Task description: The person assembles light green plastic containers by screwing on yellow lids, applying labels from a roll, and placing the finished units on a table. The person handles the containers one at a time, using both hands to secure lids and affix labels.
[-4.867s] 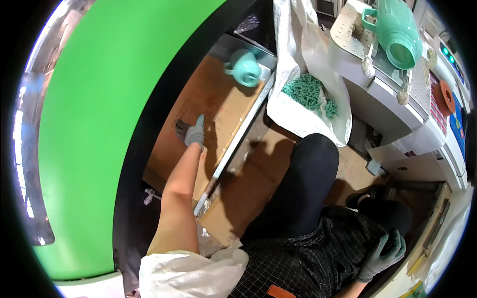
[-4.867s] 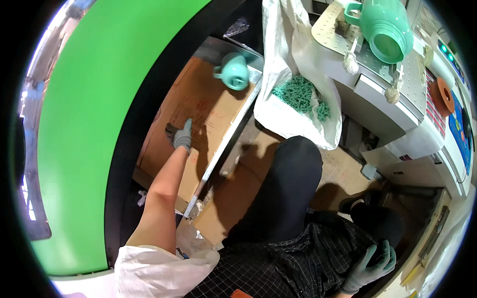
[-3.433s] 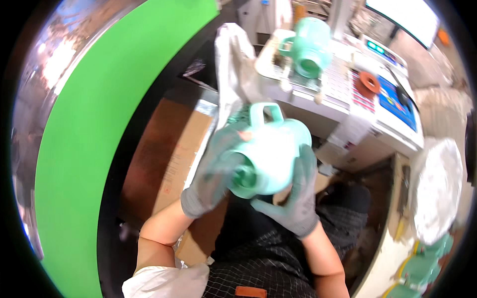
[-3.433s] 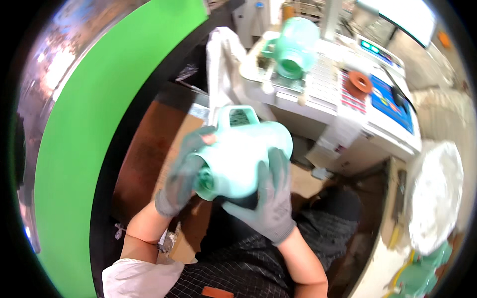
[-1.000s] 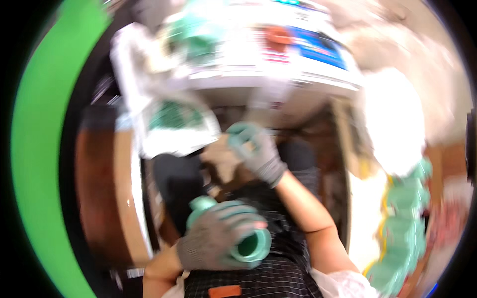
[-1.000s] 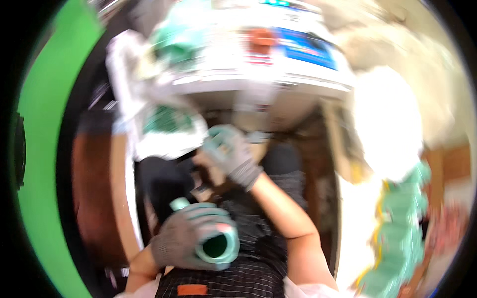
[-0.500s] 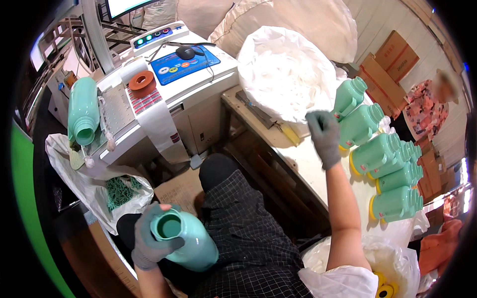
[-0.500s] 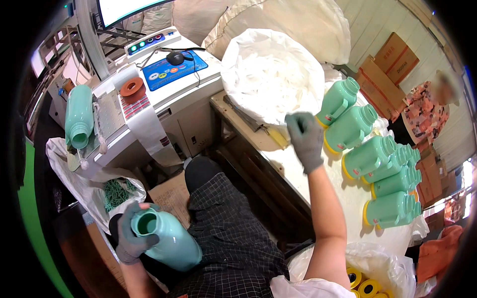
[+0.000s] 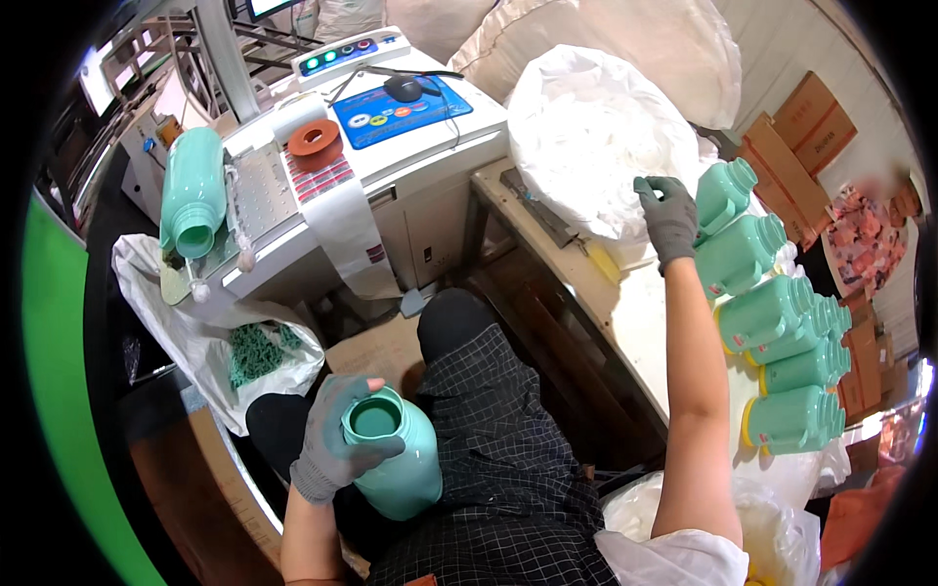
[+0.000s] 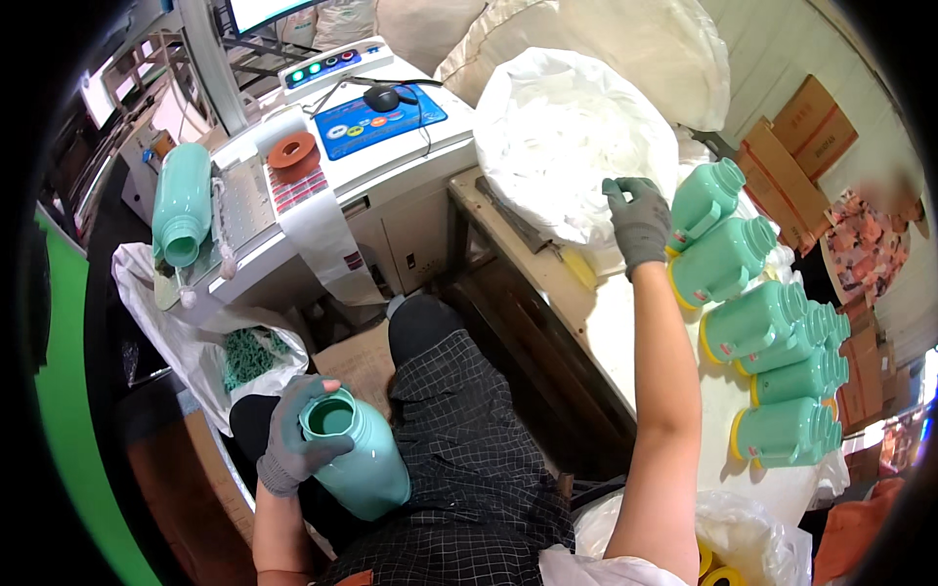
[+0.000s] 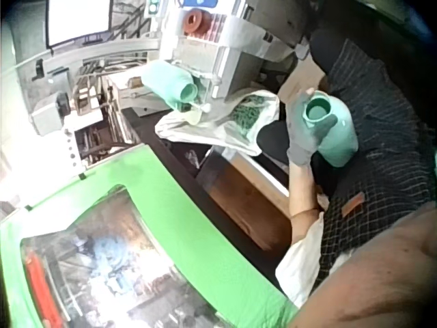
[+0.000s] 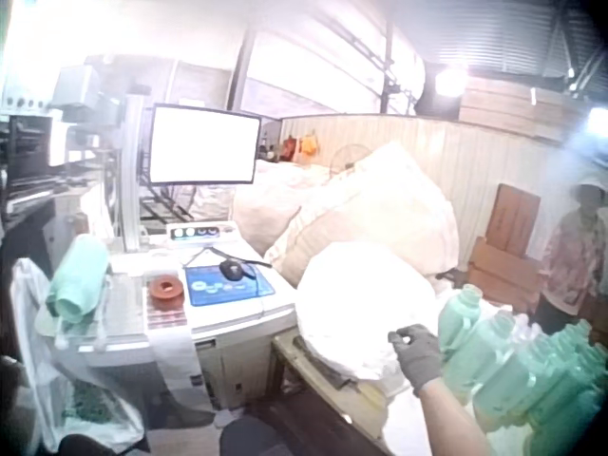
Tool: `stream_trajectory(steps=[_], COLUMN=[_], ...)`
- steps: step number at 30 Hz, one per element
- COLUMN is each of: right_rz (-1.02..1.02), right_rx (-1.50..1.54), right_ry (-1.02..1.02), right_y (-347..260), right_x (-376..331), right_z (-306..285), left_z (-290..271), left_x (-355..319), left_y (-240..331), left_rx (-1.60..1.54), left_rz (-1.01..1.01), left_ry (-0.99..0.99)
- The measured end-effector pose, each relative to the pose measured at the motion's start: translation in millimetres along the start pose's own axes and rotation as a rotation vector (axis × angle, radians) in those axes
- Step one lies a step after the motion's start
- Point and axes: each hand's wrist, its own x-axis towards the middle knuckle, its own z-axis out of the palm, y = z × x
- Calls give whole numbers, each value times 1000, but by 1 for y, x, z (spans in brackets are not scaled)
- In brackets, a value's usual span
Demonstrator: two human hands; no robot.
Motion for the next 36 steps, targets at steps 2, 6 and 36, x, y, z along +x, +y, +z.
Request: stream_trajectory(steps=[2,6,36], right_rz=[-77,29,-1026], right_rx=[-106,22,691], right_ry=[117,72,-797], right_y=[-1,-35,-203], right_x=[7,7,-283], right_z=[5,-2,-6], left_z=[1,0,-14], left_x=[0,-5,1], left_y=[-2,-2,53], left_rx=[39,61,666], left_rz=[8,38,299], left_ry=[-24,34,-79])
